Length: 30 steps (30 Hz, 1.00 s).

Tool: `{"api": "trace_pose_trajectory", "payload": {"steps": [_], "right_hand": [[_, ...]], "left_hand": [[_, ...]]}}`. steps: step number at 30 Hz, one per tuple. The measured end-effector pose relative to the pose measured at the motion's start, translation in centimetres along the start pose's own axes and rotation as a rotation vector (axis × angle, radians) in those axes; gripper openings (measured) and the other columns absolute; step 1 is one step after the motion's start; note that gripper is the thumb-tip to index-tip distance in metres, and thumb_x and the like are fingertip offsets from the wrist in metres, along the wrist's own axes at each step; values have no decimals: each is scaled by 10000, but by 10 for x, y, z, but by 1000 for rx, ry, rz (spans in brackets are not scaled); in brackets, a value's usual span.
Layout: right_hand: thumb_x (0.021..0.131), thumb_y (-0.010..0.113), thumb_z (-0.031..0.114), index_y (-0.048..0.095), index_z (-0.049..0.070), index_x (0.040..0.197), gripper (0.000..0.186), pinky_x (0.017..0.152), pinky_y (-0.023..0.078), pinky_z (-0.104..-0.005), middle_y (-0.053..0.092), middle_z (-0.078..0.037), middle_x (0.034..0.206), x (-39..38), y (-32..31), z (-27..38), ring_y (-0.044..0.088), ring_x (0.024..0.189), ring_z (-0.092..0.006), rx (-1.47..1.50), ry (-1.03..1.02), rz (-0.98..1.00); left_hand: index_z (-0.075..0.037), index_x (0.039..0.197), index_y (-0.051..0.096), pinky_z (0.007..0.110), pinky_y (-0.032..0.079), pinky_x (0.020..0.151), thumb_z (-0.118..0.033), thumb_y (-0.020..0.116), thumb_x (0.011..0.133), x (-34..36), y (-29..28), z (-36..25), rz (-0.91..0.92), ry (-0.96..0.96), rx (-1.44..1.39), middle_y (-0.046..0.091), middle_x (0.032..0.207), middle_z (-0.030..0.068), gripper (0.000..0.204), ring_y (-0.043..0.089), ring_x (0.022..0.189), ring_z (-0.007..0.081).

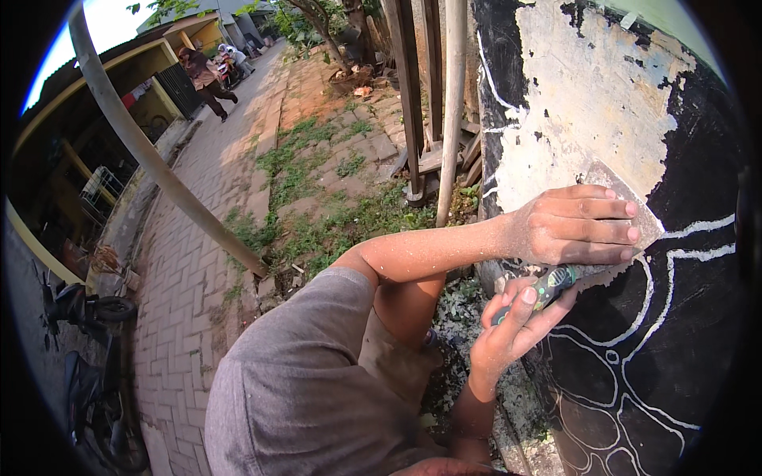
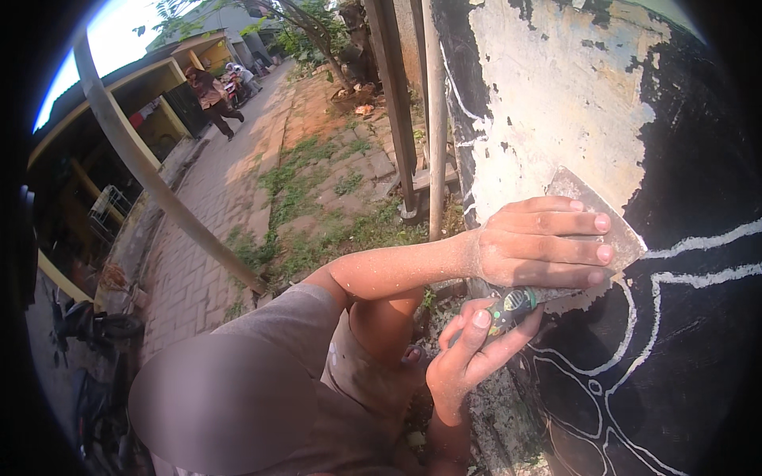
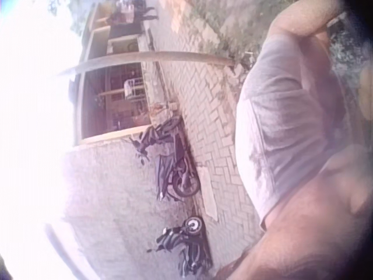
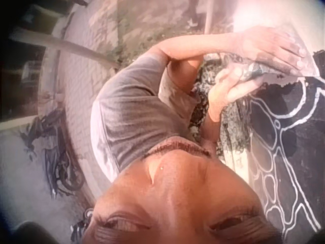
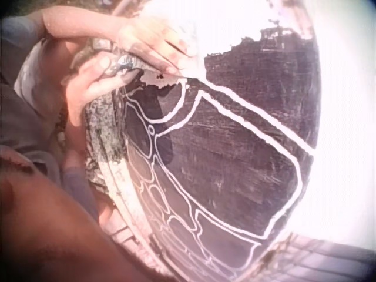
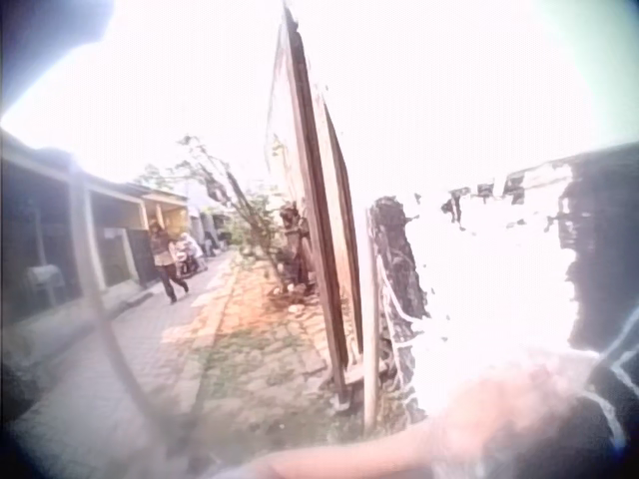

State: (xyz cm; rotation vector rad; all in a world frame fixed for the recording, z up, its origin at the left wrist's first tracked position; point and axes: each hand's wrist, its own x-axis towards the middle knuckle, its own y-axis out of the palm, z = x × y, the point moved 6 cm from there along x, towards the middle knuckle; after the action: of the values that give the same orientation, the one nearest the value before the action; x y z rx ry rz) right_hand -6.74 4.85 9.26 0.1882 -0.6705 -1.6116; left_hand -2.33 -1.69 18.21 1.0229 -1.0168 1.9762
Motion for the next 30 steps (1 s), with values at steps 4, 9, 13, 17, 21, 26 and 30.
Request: {"api": "trace_pose_trajectory", "payload": {"steps": [4,9,13,17,21,26,30], "right_hand": [[987,479,274,168,36,1480,630,388,222,-185,458,-38,729,-5,-11,-4,321,466,-56,-127,-53,-46],[984,480,308,141,78,1517,672,395,191,-180,425,-14,669,5,-19,21,291,464,-47,-161,-115,-33],[989,471,241,92,107,1507,655,400,215,-178,455,-18,690,11,-23,21,330,480,-45,-9,-75,9],[983,475,164,164,-29,1452,594,890,318,-341,368,-195,1219,2,-24,-9,380,1073,-229,-18,-65,150],[986,484,147,185,-44,1448,583,891,331,-337,398,-176,1203,25,-19,14,397,1059,-223,-24,-184,198],[988,474,145,173,11,1461,576,584,362,-206,473,-45,960,-9,-27,-24,411,692,-55,-166,-128,170],[993,463,152,195,5,1454,553,589,369,-204,470,-50,979,-3,-16,-28,411,693,-56,-177,-170,184]], "left_hand": [[-126,1117,681,417,468,995,-108,645,840,-13,0,-5,37,-19,-35,633,1238,75,280,553,1236,284],[-137,1131,677,428,452,1015,-117,657,819,1,0,0,4,-56,-48,605,1291,71,313,545,1247,286],[-120,1091,694,451,419,1042,-108,713,770,7,13,-2,64,-93,-46,623,1277,91,321,547,1248,311],[-154,1110,688,430,435,1028,-111,700,779,-10,-5,-6,173,-125,91,660,1215,74,335,583,1206,281],[-125,1059,714,467,432,1027,-114,691,801,12,4,7,20,-126,102,677,1178,94,260,592,1188,311],[-83,981,698,494,437,1024,-76,664,834,-17,5,-12,150,-164,40,695,1113,134,151,605,1165,351],[-77,997,696,509,451,999,-61,664,833,-31,-7,-3,152,-110,63,690,1124,143,168,607,1155,371]]}}
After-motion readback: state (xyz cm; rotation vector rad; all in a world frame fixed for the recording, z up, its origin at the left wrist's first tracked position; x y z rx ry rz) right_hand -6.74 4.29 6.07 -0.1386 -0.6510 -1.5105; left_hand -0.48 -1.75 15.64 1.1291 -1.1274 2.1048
